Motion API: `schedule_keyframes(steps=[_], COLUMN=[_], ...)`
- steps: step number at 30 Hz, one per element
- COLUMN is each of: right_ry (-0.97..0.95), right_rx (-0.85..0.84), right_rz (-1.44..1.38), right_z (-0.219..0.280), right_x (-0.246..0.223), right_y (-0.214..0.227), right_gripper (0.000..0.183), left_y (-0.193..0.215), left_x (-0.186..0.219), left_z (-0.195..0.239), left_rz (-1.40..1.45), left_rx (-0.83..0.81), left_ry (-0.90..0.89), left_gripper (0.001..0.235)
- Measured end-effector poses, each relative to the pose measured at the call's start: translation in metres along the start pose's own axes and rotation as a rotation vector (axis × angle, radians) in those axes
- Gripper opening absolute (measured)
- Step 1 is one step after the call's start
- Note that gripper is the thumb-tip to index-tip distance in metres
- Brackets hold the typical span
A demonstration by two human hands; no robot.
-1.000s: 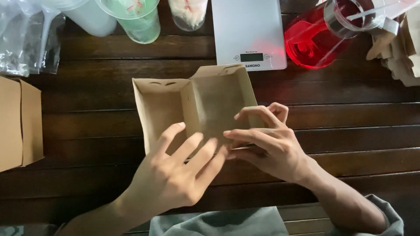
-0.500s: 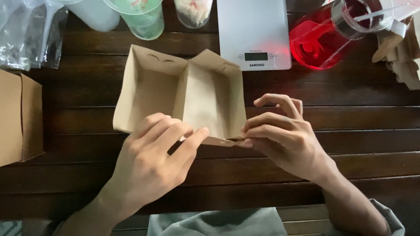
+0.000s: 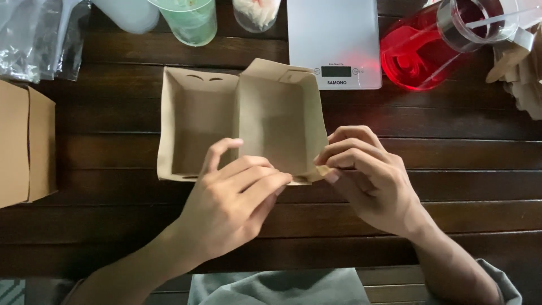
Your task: The person assembles a flat cardboard box by folding its sides and tucking tabs into slots to form a rectangular container. The finished box is placed on the table next to other completed boxes.
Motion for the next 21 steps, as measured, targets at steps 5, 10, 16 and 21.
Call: schedule_keyframes(steps=[5, 10, 16, 21], right_ry=[-0.048, -0.084, -0.104, -0.09], right_rx=[0.029, 0.049, 0.094, 0.106], right_rz=[-0.035, -0.02, -0.001, -0.016], right_z=[0.0006, 0.0014, -0.0011, -0.0024], right_x=[0.0019, 0.0028, 0.0031, 0.003], right_y=[0.0029, 0.0034, 0.0063, 0.0067], right_gripper=[0.011, 0.012, 0.013, 0.015], left_y=[0.0034, 0.0051, 0.0061, 0.0088], left_x=[-0.0019, -0.0009, 0.0037, 0.0053], left_z=[0.0003, -0.0007, 0.0021, 0.0026], left_rz=[-0.002, 0.016, -0.063, -0.054], left_rx=[0.013, 0.009, 0.034, 0.069], left_ry=[0.004, -0.005, -0.105, -0.137], left_gripper=[0.009, 0.007, 0.012, 0.01])
Point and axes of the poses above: each hand's wrist, its own z-axis away from the middle knuckle, its own y-axis out of the back of the hand, x = y × z, the point moved 7 cm from there along -z, towards the middle knuckle, and after that the axes turned 10 degrees about y, right-handed, at the moved point
